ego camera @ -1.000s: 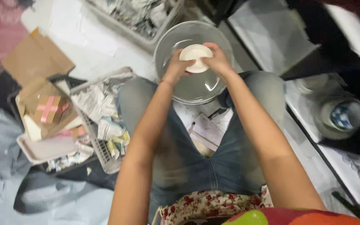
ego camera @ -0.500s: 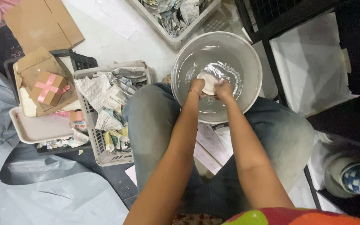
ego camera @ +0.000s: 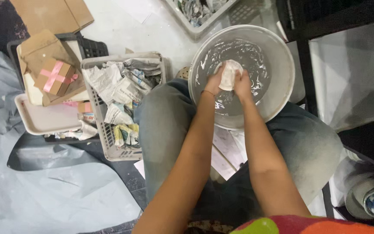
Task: The person washes ceramic plates and bowls in a bucket of water and dries them with a cloth. They handle each item individually, rinsing and wiping before stacking them on a nearby shelf.
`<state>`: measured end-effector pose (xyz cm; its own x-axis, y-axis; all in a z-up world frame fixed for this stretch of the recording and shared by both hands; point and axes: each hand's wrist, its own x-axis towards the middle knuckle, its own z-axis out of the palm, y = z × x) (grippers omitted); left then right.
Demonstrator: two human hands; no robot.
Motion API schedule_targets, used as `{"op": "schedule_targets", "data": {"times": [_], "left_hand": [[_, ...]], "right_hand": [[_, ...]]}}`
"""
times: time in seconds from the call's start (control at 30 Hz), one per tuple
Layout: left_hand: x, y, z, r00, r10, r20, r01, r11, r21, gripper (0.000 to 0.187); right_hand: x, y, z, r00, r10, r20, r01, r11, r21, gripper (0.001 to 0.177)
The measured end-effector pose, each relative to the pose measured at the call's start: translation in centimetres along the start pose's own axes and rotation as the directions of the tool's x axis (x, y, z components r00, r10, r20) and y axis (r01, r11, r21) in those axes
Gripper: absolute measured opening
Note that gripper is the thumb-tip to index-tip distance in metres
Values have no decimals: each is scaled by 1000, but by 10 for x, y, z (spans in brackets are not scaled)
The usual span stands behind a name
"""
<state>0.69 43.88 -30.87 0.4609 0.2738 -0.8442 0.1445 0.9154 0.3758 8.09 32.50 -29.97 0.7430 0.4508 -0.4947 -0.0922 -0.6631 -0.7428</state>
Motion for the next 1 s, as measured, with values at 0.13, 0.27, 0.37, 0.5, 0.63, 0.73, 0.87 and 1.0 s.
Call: {"op": "schedule_targets", "data": {"times": [0.13,0.27,0.37,0.5,0.63,0.73,0.87,1.0], "left_hand": [[12,-2,-9,952,30,-303,10,991,130,93],[12,4,-12,989,-53,-140,48,998,-38,81],[6,8,-6,982,-171,83,176,982,-64,73],[-9,6,3,908,-24,419,140,958,-248,62],[-8,9,2,922,5,388,92,969,-230,61],[1,8,-5,995,34,89,-14,976,-217,59],[20,-9,-15,985,67,-158,-108,959,-262,58],[39,-18,-16,999,16,50,-3,967,-256,69]], "right_hand": [[-19,-41,-3,972,42,232,-97,968,233,56],[-17,-49,-4,980,98,172,-94,995,-31,46],[-3,-22,-1,995,98,22,-94,983,-157,35],[8,14,10,924,-357,140,381,811,-445,35],[-7,2,23,815,-549,187,578,751,-319,53],[-37,-35,14,852,-355,386,491,797,-350,49],[-71,-69,-3,935,-85,345,283,765,-579,48],[-64,-70,-5,726,-615,308,644,451,-618,64]]}}
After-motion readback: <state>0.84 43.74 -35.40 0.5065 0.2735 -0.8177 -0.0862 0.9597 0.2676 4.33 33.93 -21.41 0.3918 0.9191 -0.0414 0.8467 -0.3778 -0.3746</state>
